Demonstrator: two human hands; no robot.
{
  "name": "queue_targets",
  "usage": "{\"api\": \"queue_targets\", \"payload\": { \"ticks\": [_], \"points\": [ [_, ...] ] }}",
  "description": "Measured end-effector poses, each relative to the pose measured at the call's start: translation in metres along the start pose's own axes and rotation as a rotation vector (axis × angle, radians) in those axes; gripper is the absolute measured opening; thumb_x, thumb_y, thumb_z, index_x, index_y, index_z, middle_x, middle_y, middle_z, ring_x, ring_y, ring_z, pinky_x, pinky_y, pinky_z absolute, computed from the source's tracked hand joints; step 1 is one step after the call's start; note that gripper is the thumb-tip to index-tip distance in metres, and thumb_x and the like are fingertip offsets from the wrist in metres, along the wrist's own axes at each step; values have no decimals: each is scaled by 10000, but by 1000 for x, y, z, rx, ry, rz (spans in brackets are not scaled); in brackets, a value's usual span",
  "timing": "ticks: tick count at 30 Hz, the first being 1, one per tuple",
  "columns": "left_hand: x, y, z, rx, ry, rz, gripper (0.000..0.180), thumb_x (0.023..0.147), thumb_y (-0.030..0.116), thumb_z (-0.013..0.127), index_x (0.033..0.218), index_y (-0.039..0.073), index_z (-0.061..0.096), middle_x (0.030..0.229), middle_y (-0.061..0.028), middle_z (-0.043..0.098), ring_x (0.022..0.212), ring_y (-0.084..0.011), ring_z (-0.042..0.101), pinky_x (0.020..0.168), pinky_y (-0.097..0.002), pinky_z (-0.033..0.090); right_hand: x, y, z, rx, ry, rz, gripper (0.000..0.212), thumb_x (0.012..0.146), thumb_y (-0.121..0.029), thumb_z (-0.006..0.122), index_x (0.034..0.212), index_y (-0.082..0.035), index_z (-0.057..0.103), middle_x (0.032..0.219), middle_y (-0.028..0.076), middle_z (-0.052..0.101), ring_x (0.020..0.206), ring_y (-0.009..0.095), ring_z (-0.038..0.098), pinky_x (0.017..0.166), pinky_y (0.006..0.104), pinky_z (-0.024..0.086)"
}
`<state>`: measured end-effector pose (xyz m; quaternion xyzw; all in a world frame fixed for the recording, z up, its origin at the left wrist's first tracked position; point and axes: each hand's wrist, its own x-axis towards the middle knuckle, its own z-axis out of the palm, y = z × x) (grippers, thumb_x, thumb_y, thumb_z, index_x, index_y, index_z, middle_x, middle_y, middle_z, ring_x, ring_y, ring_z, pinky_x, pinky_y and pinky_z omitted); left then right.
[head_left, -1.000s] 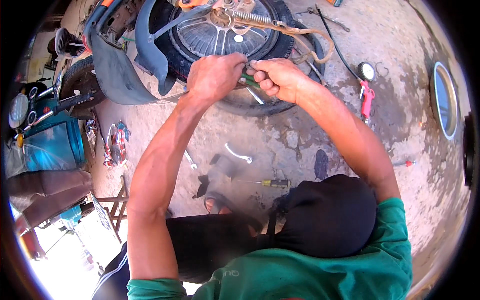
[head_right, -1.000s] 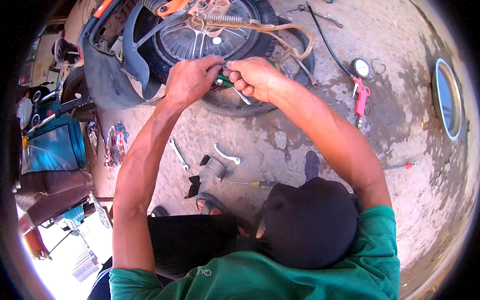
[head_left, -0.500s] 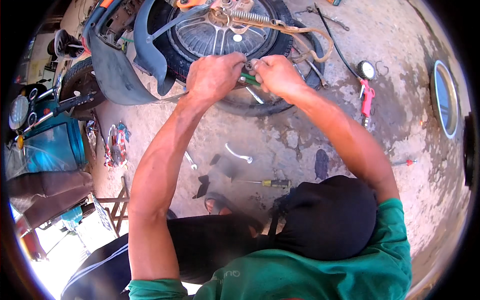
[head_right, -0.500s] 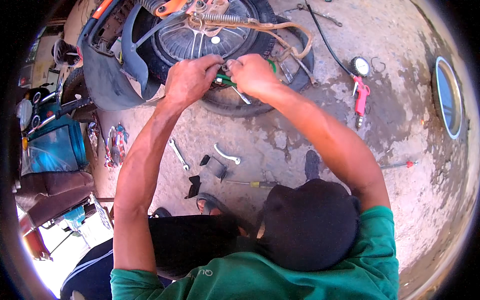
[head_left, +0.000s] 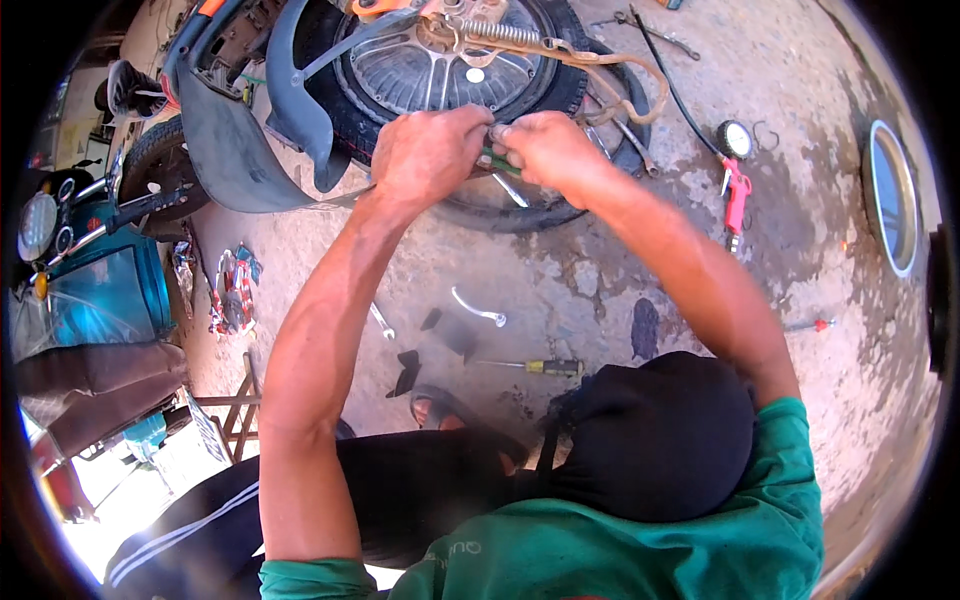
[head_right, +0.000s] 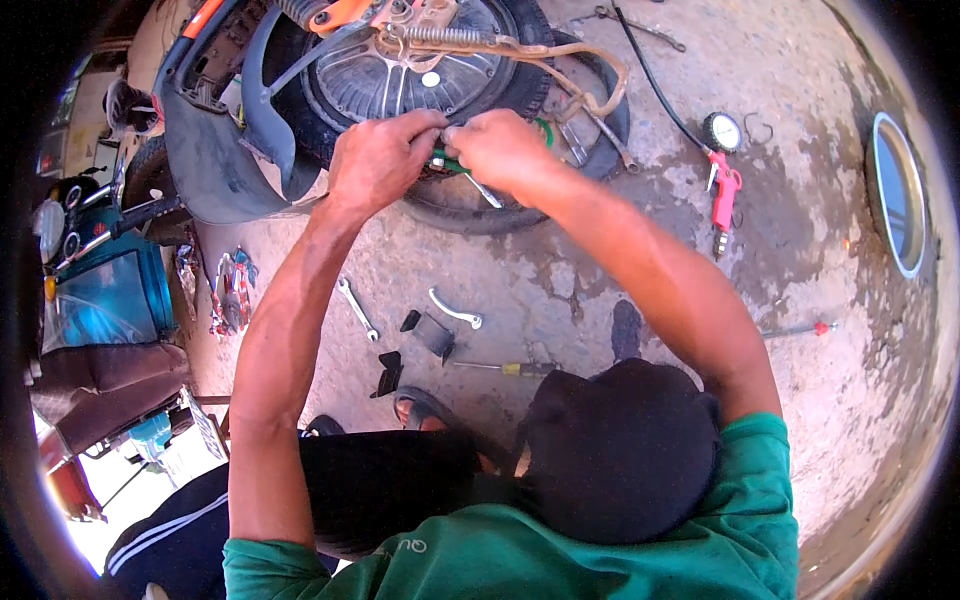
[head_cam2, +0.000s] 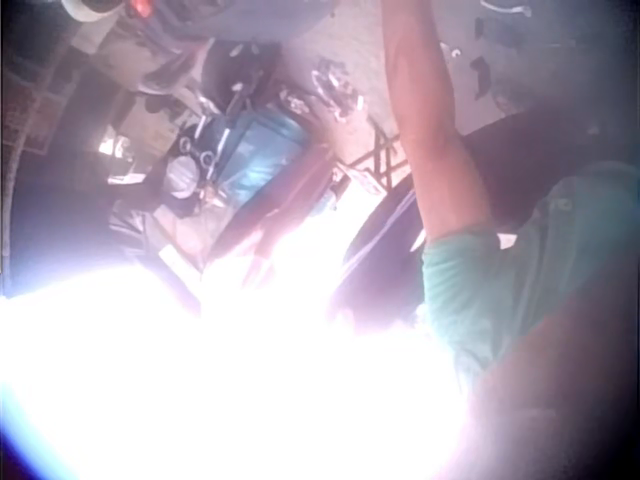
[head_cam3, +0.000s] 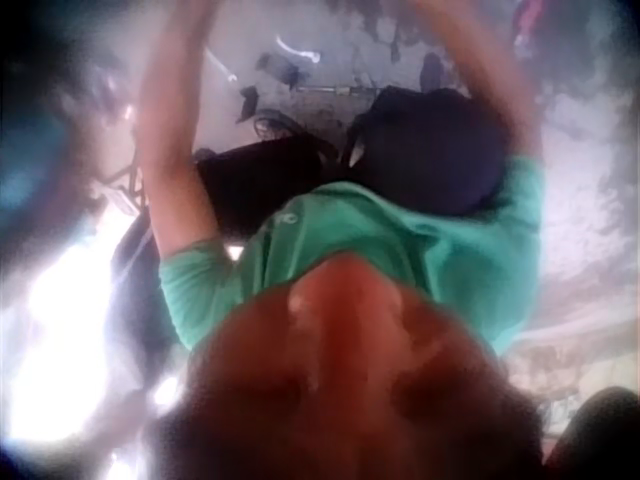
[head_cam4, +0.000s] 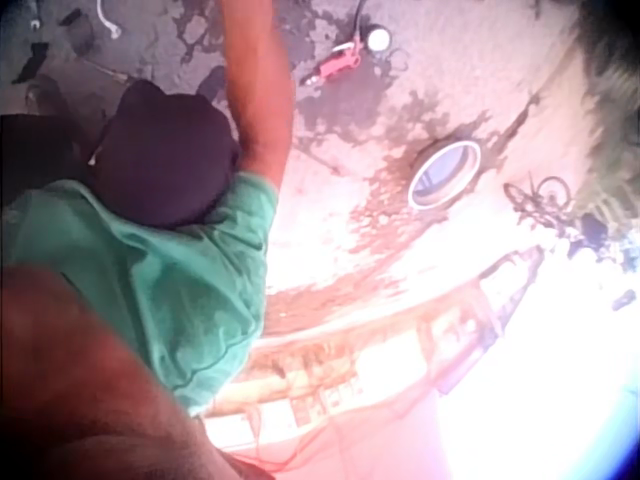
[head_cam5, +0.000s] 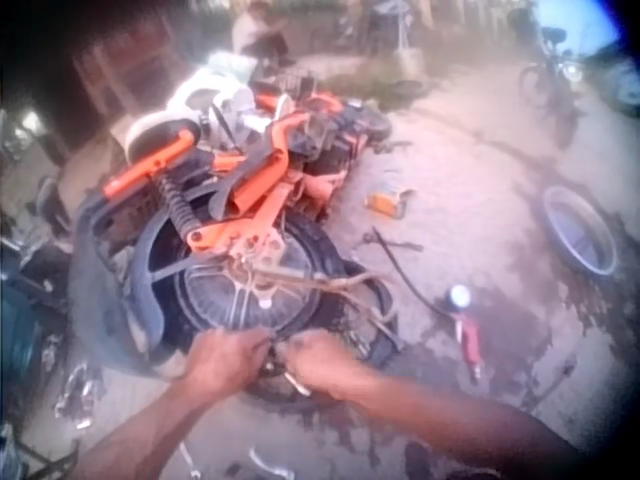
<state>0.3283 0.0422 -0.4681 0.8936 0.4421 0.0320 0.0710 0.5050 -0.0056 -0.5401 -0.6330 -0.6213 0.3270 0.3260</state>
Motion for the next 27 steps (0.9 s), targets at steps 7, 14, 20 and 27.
{"api": "queue_targets", "payload": {
  "ticks": [7, 14, 20, 27],
  "points": [
    [-1, -2, 1, -13, -10, 10, 224, 968, 284, 636, 1144, 229, 762, 955, -112, 771, 850, -366, 743, 766, -472, 597, -8, -17, -21, -71, -110, 38, 310, 980, -301, 622, 993, -6, 717, 917, 217, 735, 866, 440, 714, 772, 542, 556],
    [0, 0, 3, -1, 13, 3, 225, 970, 292, 644, 1154, 236, 760, 937, -118, 769, 834, -369, 743, 756, -468, 599, -7, -7, -8, -183, 34, -131, 357, 984, -339, 626, 1015, 0, 732, 916, 233, 736, 891, 448, 711, 790, 545, 555],
    [-2, -1, -2, 5, -20, -18, 226, 971, 290, 644, 1156, 235, 760, 948, -116, 771, 839, -368, 744, 759, -468, 601, 6, -6, -6, 676, -296, 538, 373, 965, -378, 661, 1069, -25, 721, 930, 245, 743, 909, 450, 714, 809, 548, 550],
    [-1, 0, 2, -3, -4, -10, 231, 966, 279, 631, 1155, 236, 756, 957, -105, 770, 861, -361, 743, 770, -472, 595, -16, -12, -11, -197, 84, -233, 331, 992, -311, 617, 947, 13, 664, 909, 230, 740, 900, 455, 714, 794, 564, 555]
  ]
}}
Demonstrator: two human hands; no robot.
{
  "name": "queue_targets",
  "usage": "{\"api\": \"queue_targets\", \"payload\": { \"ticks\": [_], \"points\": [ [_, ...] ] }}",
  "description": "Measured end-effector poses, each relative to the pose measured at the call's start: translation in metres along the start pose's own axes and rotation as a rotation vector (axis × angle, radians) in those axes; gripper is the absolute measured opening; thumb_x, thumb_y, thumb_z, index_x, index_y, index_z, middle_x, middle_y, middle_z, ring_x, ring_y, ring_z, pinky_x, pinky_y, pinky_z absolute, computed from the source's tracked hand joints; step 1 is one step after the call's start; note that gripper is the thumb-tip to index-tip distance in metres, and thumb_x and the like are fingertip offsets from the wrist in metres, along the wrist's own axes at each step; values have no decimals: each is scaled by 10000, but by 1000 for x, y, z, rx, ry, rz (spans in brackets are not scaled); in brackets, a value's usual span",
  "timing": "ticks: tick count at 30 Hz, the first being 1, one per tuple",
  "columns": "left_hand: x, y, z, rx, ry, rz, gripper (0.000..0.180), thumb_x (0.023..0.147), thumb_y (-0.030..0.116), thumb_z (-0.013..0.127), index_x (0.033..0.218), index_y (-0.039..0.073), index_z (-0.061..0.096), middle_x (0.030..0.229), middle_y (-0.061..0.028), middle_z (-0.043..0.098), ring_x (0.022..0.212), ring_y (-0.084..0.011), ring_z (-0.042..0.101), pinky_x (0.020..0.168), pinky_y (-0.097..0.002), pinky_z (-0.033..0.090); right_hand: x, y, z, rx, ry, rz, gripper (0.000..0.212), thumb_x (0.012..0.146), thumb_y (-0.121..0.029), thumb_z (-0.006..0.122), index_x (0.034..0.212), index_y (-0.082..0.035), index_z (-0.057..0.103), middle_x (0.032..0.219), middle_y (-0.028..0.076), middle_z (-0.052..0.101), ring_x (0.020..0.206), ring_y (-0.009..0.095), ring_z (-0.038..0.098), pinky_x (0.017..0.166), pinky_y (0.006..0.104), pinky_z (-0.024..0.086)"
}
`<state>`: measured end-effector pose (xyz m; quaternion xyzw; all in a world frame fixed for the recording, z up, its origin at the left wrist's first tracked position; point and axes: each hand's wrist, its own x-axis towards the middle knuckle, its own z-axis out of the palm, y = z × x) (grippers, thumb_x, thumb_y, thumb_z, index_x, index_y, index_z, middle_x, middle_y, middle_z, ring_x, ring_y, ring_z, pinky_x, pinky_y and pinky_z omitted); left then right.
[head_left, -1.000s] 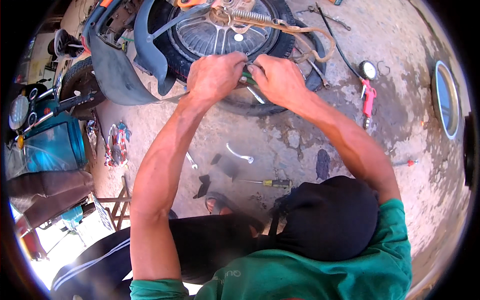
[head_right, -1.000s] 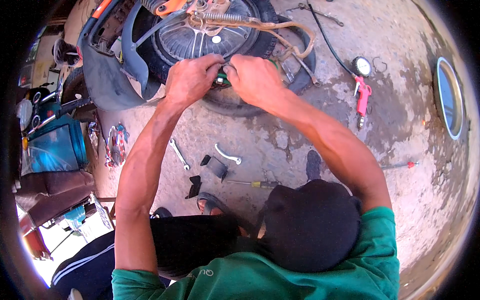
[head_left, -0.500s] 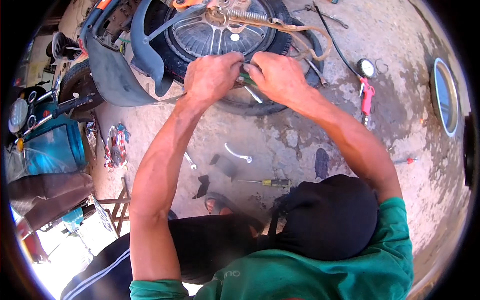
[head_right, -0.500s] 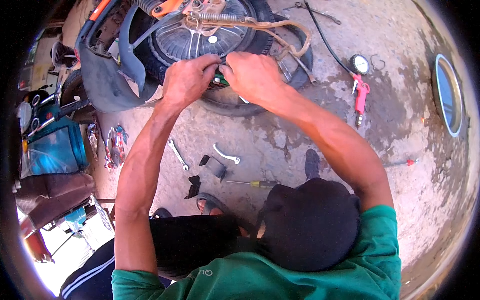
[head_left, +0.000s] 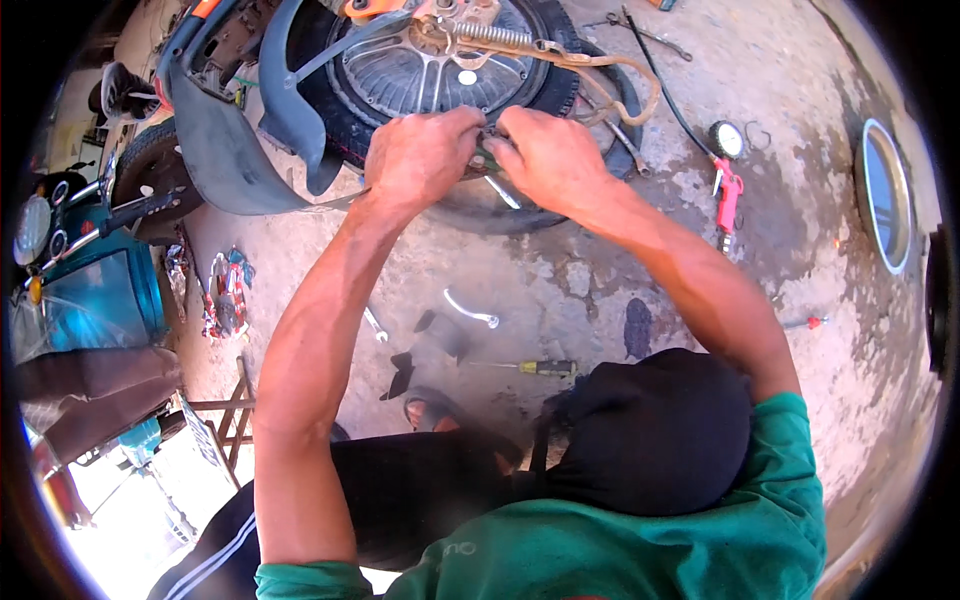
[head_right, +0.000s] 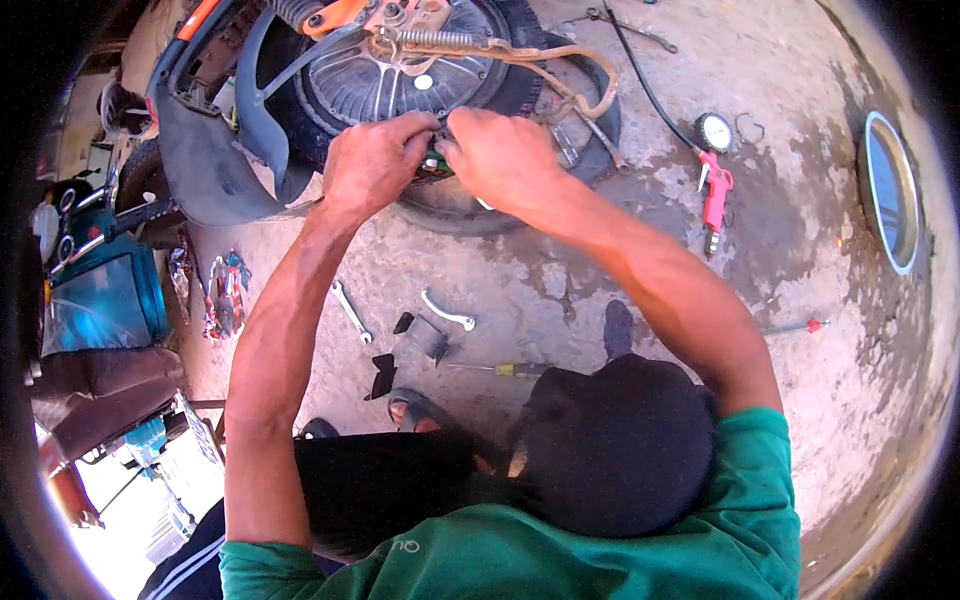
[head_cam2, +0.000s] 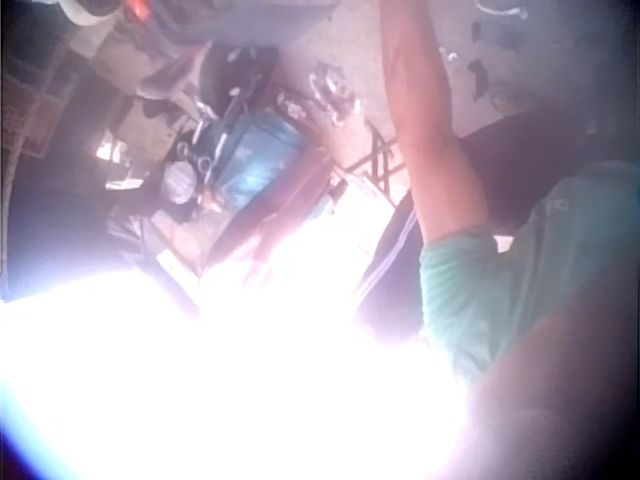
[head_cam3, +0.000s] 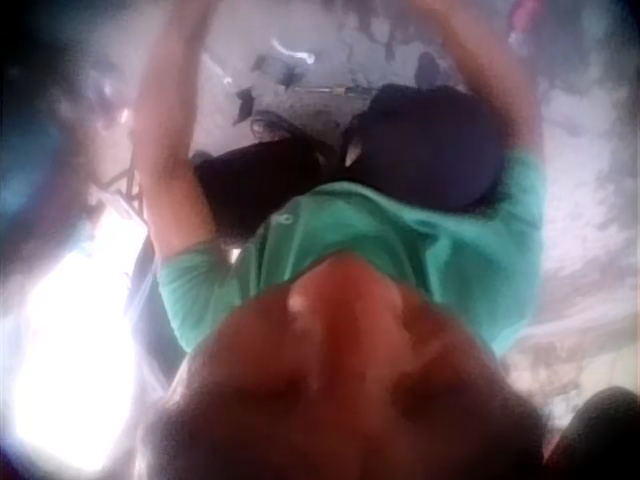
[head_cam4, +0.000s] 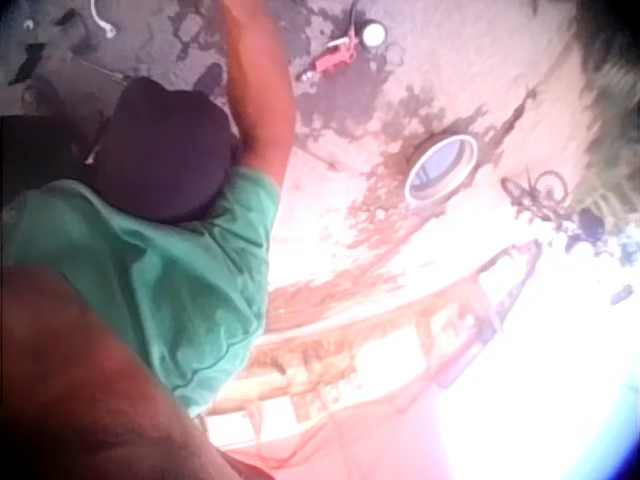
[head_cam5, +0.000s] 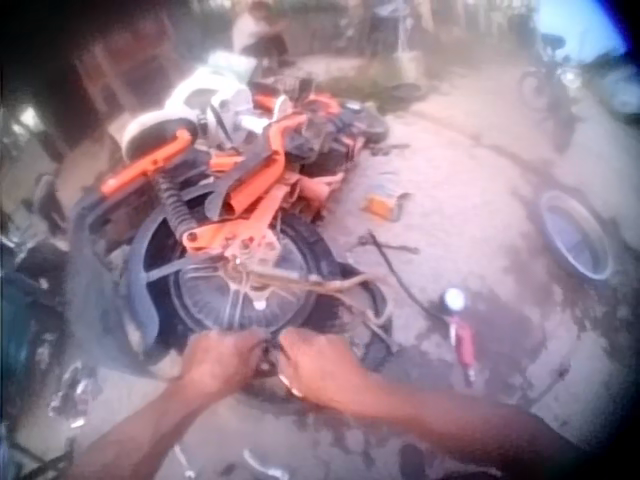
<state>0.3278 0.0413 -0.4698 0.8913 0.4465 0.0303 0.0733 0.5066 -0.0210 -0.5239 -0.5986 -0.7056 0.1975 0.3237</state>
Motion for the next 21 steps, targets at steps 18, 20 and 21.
{"api": "queue_targets", "payload": {
  "ticks": [18, 20, 21],
  "points": [
    [0, 3, -2, -30, 5, -24, 237, 972, 312, 657, 1155, 213, 770, 921, -140, 766, 826, -356, 749, 756, -461, 595, -2, 4, 4, 11, 62, -48, 347, 975, -338, 640, 926, 5, 616, 887, 229, 717, 867, 457, 695, 750, 558, 531],
    [0, 3, -2, -18, 0, -20, 233, 971, 312, 659, 1150, 214, 771, 916, -141, 765, 826, -358, 749, 755, -461, 595, -1, 4, 9, 36, 26, 22, 337, 978, -328, 630, 928, 4, 628, 900, 239, 717, 883, 462, 692, 763, 566, 531],
    [1, 4, -2, -5, -5, -19, 230, 970, 312, 661, 1145, 214, 773, 911, -142, 765, 826, -360, 748, 754, -461, 595, -1, 4, 10, 61, -11, 90, 327, 981, -319, 619, 930, 4, 640, 912, 250, 717, 899, 467, 690, 776, 573, 531]
  ]
}}
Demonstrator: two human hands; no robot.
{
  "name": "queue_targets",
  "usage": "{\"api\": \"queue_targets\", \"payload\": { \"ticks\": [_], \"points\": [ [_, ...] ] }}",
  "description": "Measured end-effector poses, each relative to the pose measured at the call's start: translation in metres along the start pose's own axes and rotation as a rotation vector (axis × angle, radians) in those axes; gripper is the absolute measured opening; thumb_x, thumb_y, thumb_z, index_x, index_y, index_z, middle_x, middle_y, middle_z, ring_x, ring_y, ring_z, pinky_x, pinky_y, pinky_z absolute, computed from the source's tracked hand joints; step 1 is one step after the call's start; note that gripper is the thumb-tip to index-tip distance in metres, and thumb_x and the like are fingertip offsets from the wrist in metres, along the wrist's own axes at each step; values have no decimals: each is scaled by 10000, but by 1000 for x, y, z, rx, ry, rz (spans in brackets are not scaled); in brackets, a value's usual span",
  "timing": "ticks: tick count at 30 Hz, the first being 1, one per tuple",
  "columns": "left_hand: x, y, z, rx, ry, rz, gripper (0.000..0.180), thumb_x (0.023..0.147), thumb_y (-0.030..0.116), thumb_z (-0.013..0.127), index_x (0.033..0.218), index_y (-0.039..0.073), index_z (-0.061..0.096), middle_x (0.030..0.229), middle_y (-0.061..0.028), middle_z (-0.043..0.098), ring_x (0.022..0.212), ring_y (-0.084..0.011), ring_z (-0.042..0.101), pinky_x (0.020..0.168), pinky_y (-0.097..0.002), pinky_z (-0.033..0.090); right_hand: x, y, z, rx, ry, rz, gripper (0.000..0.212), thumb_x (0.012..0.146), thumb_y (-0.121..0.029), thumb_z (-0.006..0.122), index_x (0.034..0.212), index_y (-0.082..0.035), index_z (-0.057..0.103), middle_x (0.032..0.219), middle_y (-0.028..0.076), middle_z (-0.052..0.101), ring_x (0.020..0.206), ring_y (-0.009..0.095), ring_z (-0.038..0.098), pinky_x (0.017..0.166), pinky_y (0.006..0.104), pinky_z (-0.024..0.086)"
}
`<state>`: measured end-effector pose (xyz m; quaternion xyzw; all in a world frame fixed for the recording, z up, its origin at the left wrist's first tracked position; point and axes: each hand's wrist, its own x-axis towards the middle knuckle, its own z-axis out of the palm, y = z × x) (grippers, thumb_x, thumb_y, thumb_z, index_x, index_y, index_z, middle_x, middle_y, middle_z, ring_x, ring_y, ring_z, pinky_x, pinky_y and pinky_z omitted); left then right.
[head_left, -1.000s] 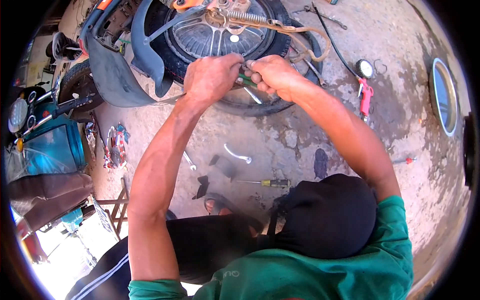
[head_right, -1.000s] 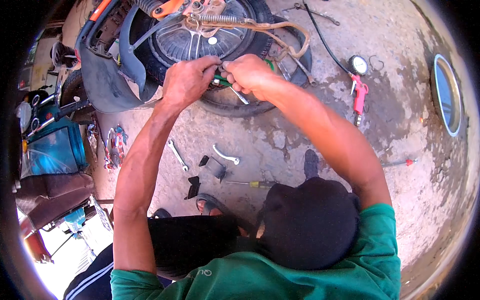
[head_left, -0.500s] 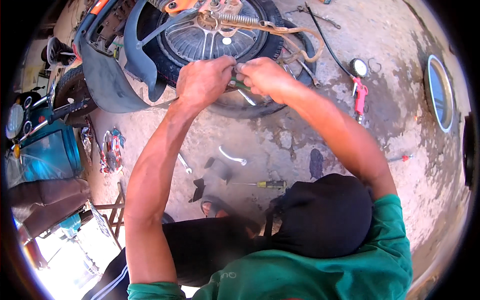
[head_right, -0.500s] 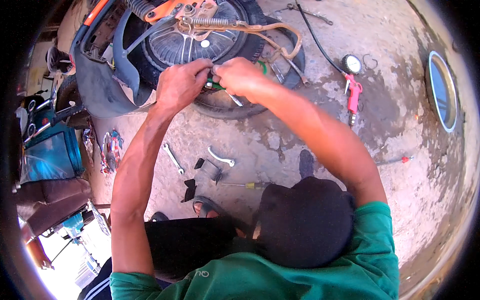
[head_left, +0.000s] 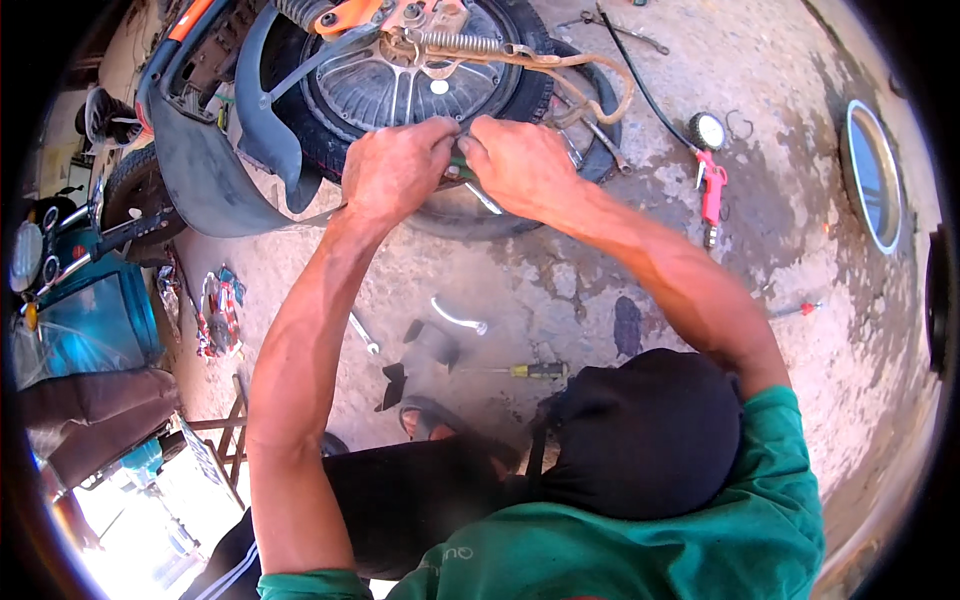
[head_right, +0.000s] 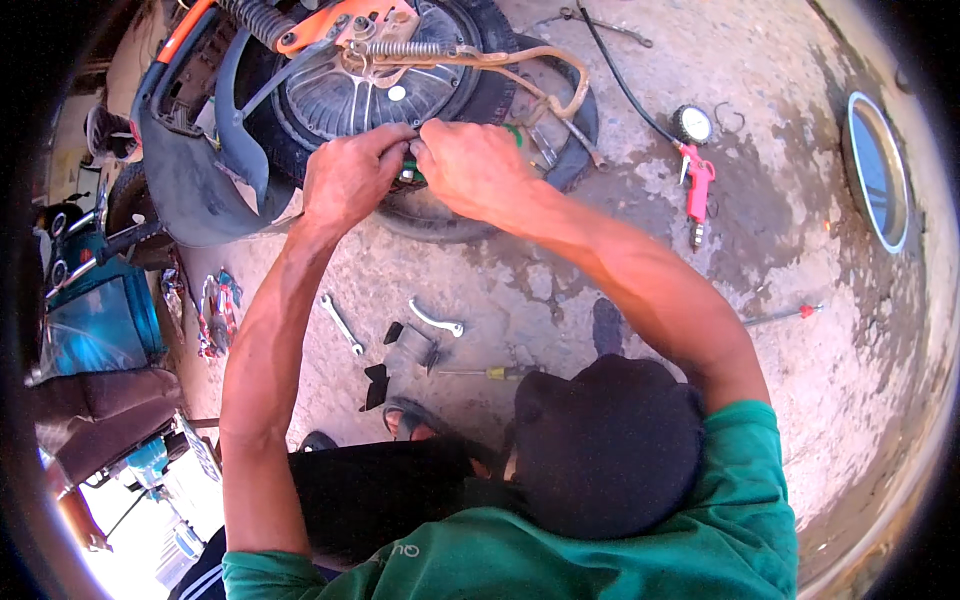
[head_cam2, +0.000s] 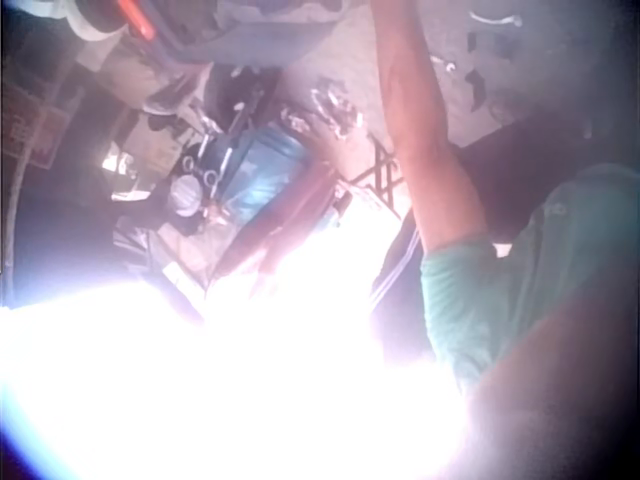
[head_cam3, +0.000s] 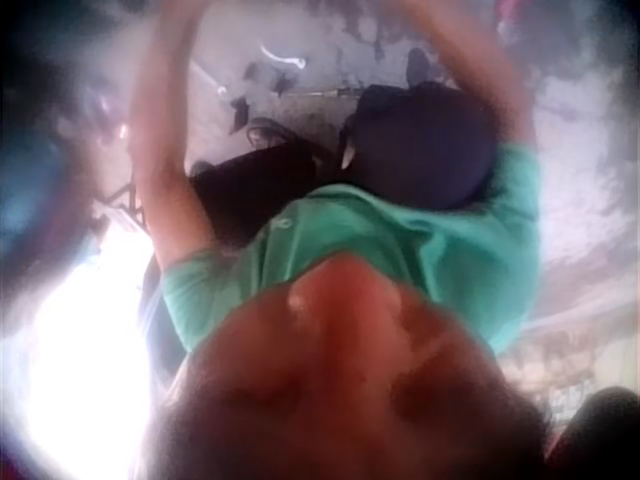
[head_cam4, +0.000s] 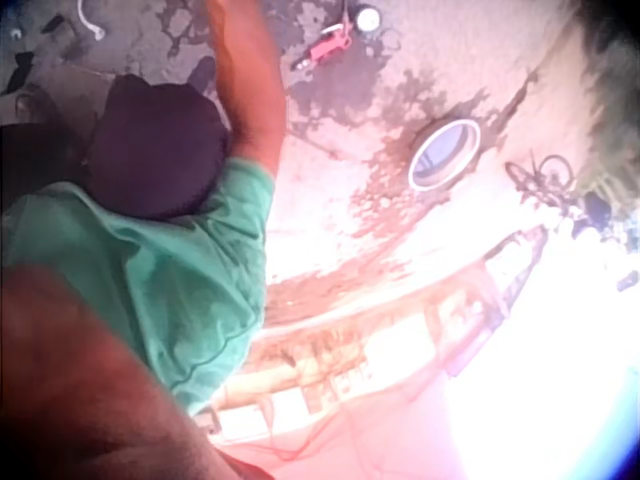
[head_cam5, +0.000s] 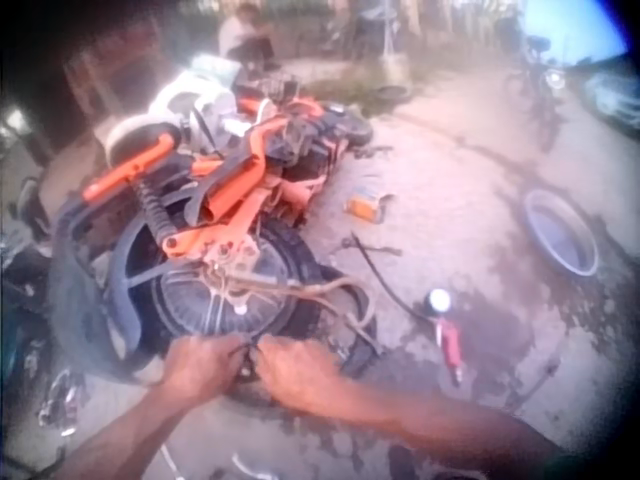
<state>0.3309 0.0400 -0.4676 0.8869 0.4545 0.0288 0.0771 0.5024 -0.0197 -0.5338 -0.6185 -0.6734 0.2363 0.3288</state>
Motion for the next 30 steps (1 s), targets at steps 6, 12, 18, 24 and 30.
{"api": "queue_targets", "payload": {
  "ticks": [6, 12, 18, 24, 30],
  "points": [
    [1, 2, -1, -11, 4, -25, 229, 968, 310, 660, 1140, 221, 780, 917, -150, 764, 832, -363, 748, 764, -465, 594, 13, -4, -8, 80, -140, 157, 360, 982, -353, 588, 955, -13, 705, 960, 268, 736, 936, 484, 706, 867, 596, 542],
    [3, 1, -1, -34, 24, -86, 243, 957, 288, 659, 1138, 186, 787, 966, -147, 768, 868, -374, 747, 803, -454, 594, 4, -12, -11, -10, 21, 55, 329, 970, -322, 609, 893, -8, 671, 934, 256, 718, 889, 502, 675, 790, 586, 532],
    [8, 0, -1, -65, -25, -69, 239, 968, 273, 645, 1134, 172, 784, 975, -153, 766, 895, -378, 744, 821, -458, 590, 15, 2, -2, 247, -150, 259, 312, 968, -315, 636, 977, -12, 710, 814, 220, 711, 727, 358, 698, 688, 484, 537],
    [8, 1, -6, -91, -63, -107, 235, 971, 266, 642, 1140, 169, 774, 967, -170, 761, 899, -389, 740, 820, -468, 581, 24, 2, -9, 635, -342, 547, 344, 982, -314, 667, 972, 26, 716, 739, 61, 674, 646, 94, 587, 578, 310, 477],
    [9, 3, -8, -68, -73, -115, 239, 974, 261, 635, 1147, 170, 772, 961, -173, 761, 893, -398, 737, 824, -479, 577, 4, -10, -12, 73, 5, 81, 326, 920, -285, 720, 1024, 17, 657, 804, 194, 740, 759, 358, 742, 699, 478, 575]
  ]
}}
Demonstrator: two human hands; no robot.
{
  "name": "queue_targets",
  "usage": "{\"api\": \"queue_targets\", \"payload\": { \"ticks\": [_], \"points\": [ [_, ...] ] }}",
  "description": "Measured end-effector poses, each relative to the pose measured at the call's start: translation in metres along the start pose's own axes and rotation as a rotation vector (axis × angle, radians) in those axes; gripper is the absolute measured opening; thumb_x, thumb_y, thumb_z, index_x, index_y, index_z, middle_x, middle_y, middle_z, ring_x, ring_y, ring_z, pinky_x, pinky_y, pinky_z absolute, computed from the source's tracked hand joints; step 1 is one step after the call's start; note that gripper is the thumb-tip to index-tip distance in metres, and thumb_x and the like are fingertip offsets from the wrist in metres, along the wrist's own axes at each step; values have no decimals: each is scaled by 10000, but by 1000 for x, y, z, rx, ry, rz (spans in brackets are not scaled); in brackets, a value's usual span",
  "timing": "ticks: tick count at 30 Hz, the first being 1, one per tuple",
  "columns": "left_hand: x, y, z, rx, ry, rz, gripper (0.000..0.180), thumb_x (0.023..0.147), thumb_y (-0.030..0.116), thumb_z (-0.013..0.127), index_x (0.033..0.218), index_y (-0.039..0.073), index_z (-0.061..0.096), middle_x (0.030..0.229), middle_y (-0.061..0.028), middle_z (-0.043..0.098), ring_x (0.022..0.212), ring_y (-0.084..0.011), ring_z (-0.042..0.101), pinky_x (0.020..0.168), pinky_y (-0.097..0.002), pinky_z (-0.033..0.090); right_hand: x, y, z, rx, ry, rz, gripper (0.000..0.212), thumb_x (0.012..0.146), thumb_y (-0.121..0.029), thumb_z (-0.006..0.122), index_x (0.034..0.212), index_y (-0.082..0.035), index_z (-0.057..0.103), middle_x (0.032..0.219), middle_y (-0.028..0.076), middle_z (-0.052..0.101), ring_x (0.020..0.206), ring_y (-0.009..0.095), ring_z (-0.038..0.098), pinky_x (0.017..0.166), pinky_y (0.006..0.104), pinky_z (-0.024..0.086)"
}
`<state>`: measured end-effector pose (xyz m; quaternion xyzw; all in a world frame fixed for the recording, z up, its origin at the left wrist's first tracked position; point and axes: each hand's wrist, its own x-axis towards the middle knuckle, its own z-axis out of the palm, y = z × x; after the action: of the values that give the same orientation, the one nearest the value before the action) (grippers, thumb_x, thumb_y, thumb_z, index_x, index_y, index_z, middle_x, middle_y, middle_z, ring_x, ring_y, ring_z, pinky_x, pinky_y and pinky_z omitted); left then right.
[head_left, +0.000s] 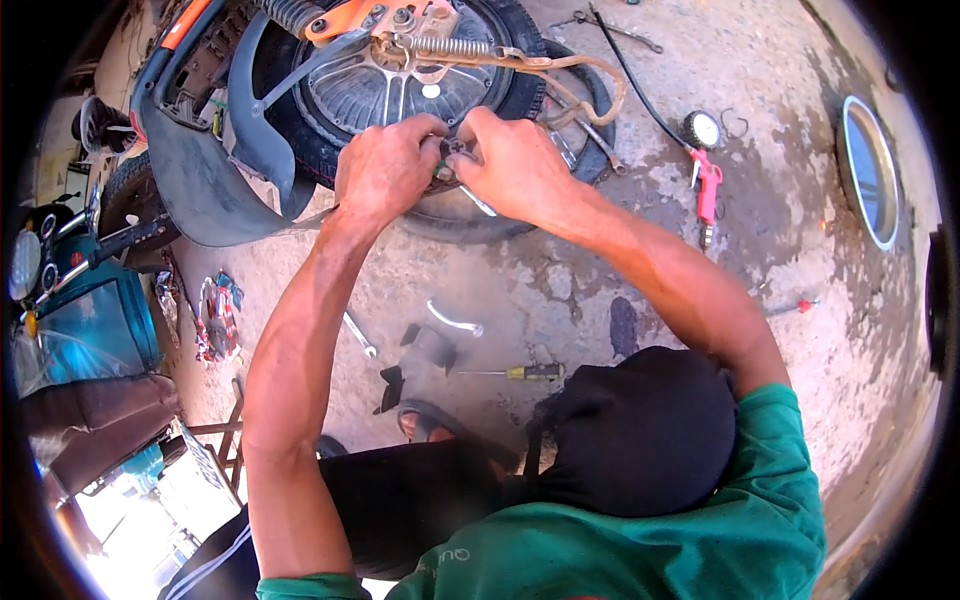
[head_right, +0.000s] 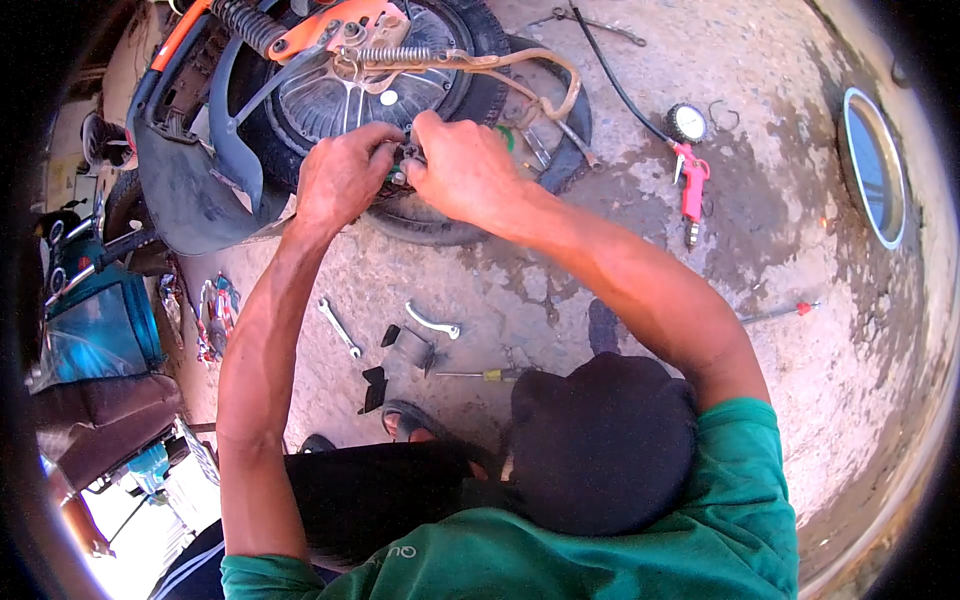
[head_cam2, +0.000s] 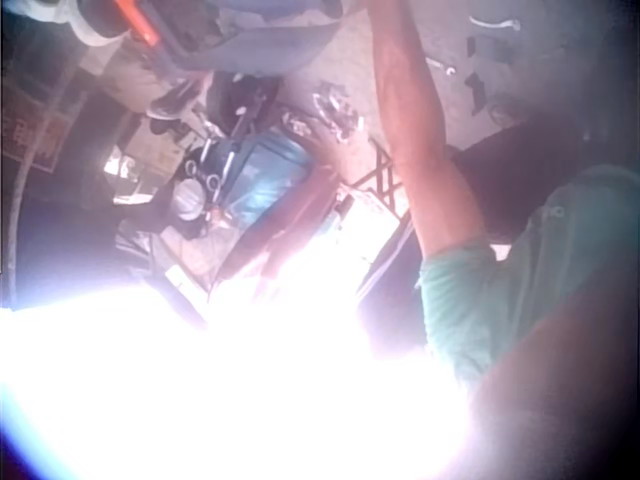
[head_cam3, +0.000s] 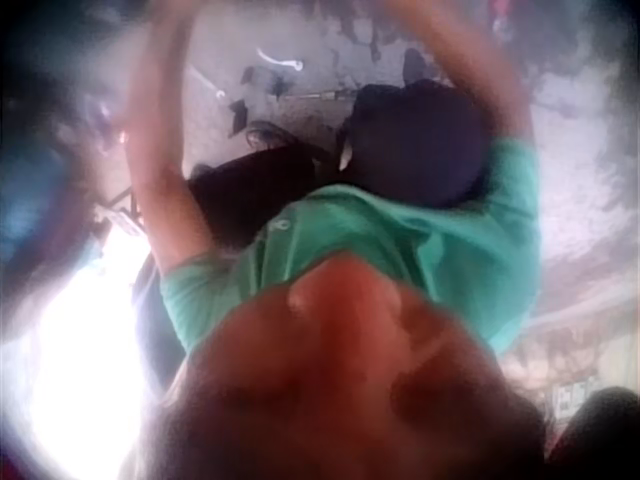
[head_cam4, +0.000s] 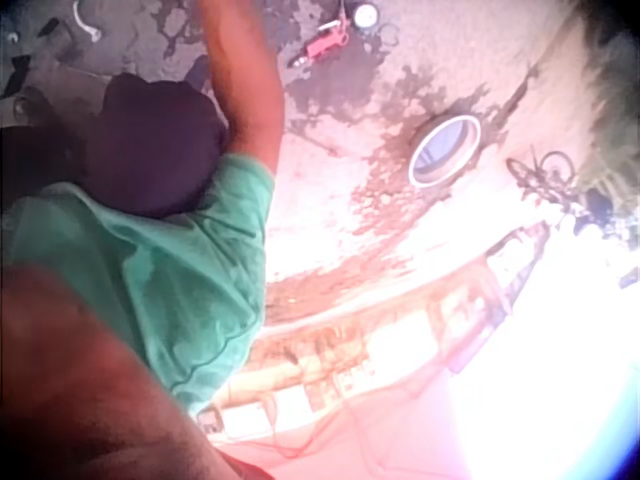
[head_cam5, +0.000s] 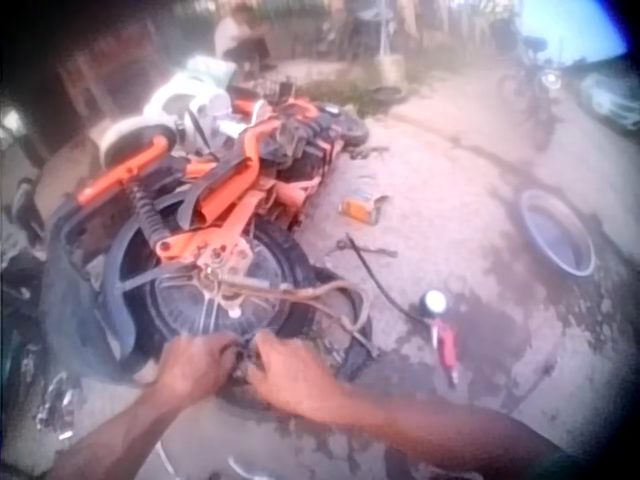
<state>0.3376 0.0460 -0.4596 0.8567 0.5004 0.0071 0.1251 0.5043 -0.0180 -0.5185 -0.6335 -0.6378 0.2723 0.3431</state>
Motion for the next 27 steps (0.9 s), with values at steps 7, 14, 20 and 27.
{"api": "queue_targets", "payload": {
  "ticks": [7, 14, 20, 27],
  "points": [
    [1, 4, 3, -4, -3, 7, 235, 970, 248, 628, 1138, 168, 772, 960, -177, 759, 892, -397, 737, 829, -481, 576, -9, 13, 13, -261, 78, -242, 272, 949, -262, 708, 923, -24, 578, 805, 208, 716, 718, 417, 718, 621, 517, 572],
    [1, -1, 2, 30, 7, 11, 241, 947, 251, 633, 1126, 181, 779, 940, -177, 759, 879, -397, 737, 823, -487, 580, -8, 17, 26, -208, 171, -291, 261, 968, -264, 691, 901, -37, 580, 734, 189, 701, 646, 406, 704, 589, 509, 570],
    [1, 1, 3, 35, 15, 13, 241, 944, 256, 635, 1119, 179, 781, 934, -183, 758, 873, -399, 736, 819, -489, 581, -9, 17, 23, -191, 227, -310, 261, 958, -265, 692, 892, -33, 593, 776, 180, 713, 661, 408, 700, 588, 526, 555],
    [2, -2, 5, 32, 18, 24, 240, 946, 271, 636, 1121, 192, 781, 924, -185, 755, 864, -401, 735, 810, -493, 581, -9, 15, 24, -224, 201, -300, 243, 958, -274, 668, 914, -38, 630, 838, 171, 744, 663, 356, 729, 564, 483, 555]
  ]
}}
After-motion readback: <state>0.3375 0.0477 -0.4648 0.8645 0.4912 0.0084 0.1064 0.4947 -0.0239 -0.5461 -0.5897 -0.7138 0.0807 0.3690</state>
